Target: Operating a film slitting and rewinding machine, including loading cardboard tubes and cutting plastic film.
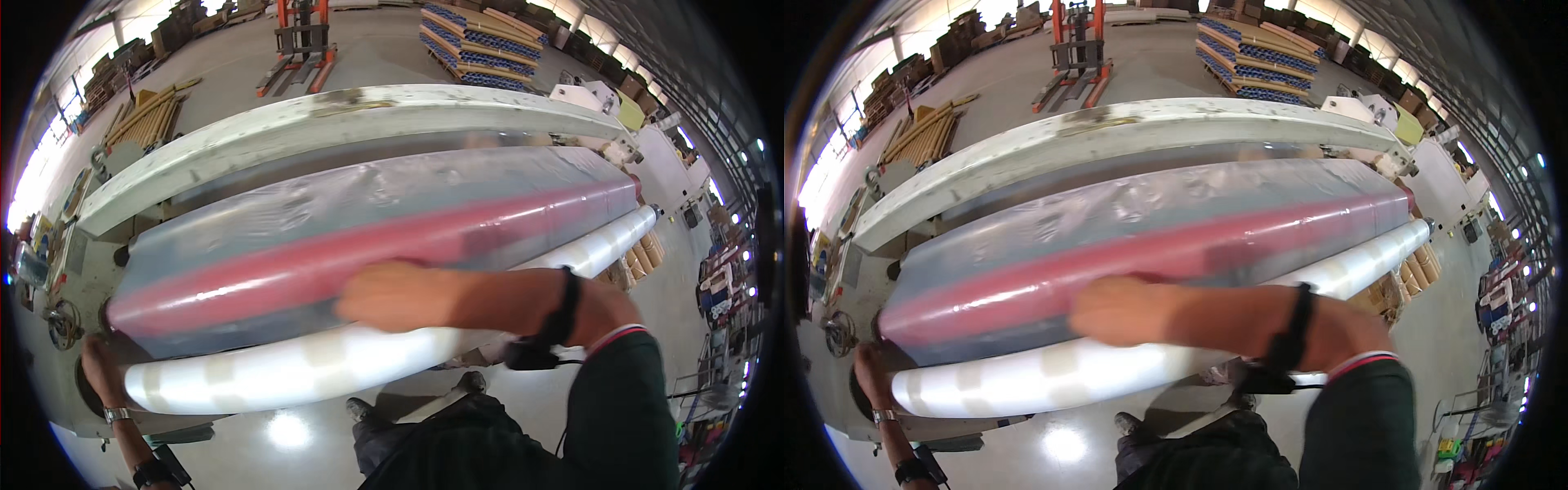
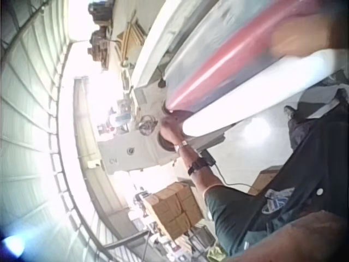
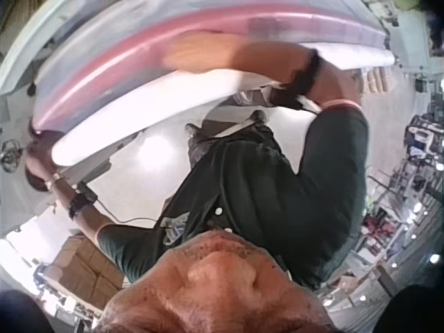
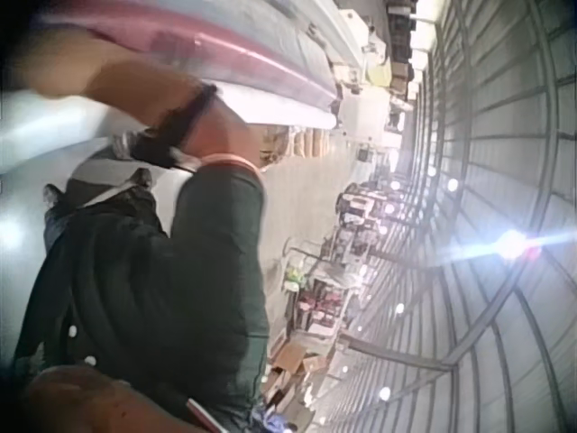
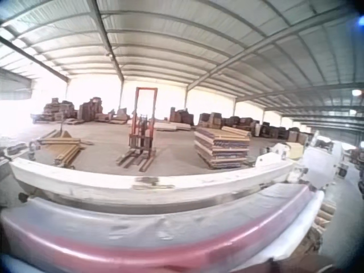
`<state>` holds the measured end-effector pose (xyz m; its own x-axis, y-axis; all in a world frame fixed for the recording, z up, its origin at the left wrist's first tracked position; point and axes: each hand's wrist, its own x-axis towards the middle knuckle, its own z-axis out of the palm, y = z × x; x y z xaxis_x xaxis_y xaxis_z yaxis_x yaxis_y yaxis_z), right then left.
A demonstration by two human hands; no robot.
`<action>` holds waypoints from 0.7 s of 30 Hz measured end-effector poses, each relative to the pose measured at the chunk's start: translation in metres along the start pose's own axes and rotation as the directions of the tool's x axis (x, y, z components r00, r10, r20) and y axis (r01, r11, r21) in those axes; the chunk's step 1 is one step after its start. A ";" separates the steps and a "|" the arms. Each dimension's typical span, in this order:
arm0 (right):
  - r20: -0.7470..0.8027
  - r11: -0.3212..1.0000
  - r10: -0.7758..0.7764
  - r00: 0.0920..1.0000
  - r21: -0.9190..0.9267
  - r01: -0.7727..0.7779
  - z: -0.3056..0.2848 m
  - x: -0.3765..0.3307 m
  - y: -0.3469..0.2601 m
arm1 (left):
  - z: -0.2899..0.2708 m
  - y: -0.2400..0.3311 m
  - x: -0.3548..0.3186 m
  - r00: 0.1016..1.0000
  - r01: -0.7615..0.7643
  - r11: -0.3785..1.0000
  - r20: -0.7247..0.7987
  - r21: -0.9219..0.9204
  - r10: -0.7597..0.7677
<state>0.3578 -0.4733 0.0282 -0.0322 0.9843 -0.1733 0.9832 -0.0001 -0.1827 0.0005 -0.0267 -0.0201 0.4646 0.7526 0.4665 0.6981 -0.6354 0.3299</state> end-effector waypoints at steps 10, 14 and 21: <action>0.106 0.966 0.207 0.973 -0.180 -0.186 0.009 -0.378 0.228 | 0.091 0.244 -0.233 0.812 0.210 0.000 0.174 -0.978 -0.557; 0.071 0.921 0.342 0.937 -0.226 -0.319 -0.012 -0.489 0.278 | 0.093 0.269 -0.238 0.849 0.259 0.046 0.205 -0.965 -0.486; 0.123 0.771 0.539 0.833 -0.469 -0.430 0.009 -0.684 0.385 | 0.099 0.318 -0.239 0.762 0.272 -0.049 0.246 -0.961 -0.599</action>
<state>0.7567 -1.1484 0.0681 0.4814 0.7982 -0.3620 0.8565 -0.3407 0.3877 0.1659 -0.3917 -0.1079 0.0697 0.9966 -0.0439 -0.4313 0.0698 0.8995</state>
